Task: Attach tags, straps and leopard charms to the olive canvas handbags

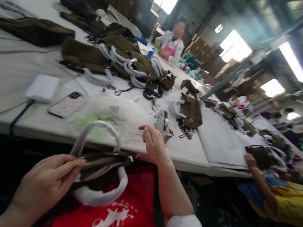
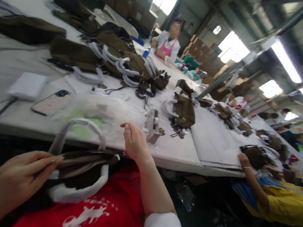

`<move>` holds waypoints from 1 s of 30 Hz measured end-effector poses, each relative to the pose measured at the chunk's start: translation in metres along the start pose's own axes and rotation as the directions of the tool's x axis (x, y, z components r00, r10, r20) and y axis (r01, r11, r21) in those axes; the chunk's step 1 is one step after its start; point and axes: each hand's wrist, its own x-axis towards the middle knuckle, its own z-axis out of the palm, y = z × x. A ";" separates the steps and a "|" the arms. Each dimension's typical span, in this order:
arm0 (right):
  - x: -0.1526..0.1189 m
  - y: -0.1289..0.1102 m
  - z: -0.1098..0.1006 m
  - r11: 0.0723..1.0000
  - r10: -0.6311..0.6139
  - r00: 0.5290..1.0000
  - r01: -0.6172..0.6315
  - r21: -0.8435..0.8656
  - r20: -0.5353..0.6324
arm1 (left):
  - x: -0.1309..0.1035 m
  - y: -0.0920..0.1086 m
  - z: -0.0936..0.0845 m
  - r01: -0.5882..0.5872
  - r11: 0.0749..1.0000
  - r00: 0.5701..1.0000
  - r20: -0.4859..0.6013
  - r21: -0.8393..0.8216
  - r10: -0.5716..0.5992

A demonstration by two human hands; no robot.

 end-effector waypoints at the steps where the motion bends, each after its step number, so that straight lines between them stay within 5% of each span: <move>1: -0.007 -0.011 0.011 0.999 -0.042 0.993 0.044 -0.007 0.109 | 0.002 0.008 -0.005 0.046 0.999 0.999 0.025 -0.003 -0.046; 5: -0.022 -0.039 0.051 0.972 -0.226 0.836 0.227 0.060 0.500 | 0.010 0.016 -0.016 0.325 0.916 0.933 0.241 -0.234 -0.269; 7: -0.025 -0.048 0.072 0.966 -0.249 0.750 0.236 0.103 0.613 | 0.011 0.009 -0.020 0.405 0.862 0.902 0.287 -0.307 -0.322; 9: -0.026 -0.056 0.092 0.973 -0.231 0.721 0.166 0.160 0.654 | 0.010 0.001 -0.025 0.452 0.819 0.880 0.325 -0.353 -0.345; 14: -0.032 -0.063 0.130 0.969 -0.108 0.730 -0.074 0.235 0.675 | 0.007 -0.015 -0.031 0.481 0.775 0.868 0.343 -0.409 -0.358; 20: -0.041 -0.062 0.132 0.954 -0.229 0.809 0.077 0.288 0.542 | 0.006 -0.019 -0.031 0.452 0.801 0.883 0.326 -0.392 -0.338; 24: -0.041 -0.051 0.133 0.945 -0.264 0.810 0.109 0.308 0.524 | 0.005 -0.024 -0.028 0.469 0.792 0.877 0.308 -0.392 -0.367; 30: -0.038 -0.057 0.133 0.985 -0.060 0.809 -0.047 0.166 0.585 | 0.005 -0.025 -0.026 0.463 0.790 0.883 0.292 -0.402 -0.368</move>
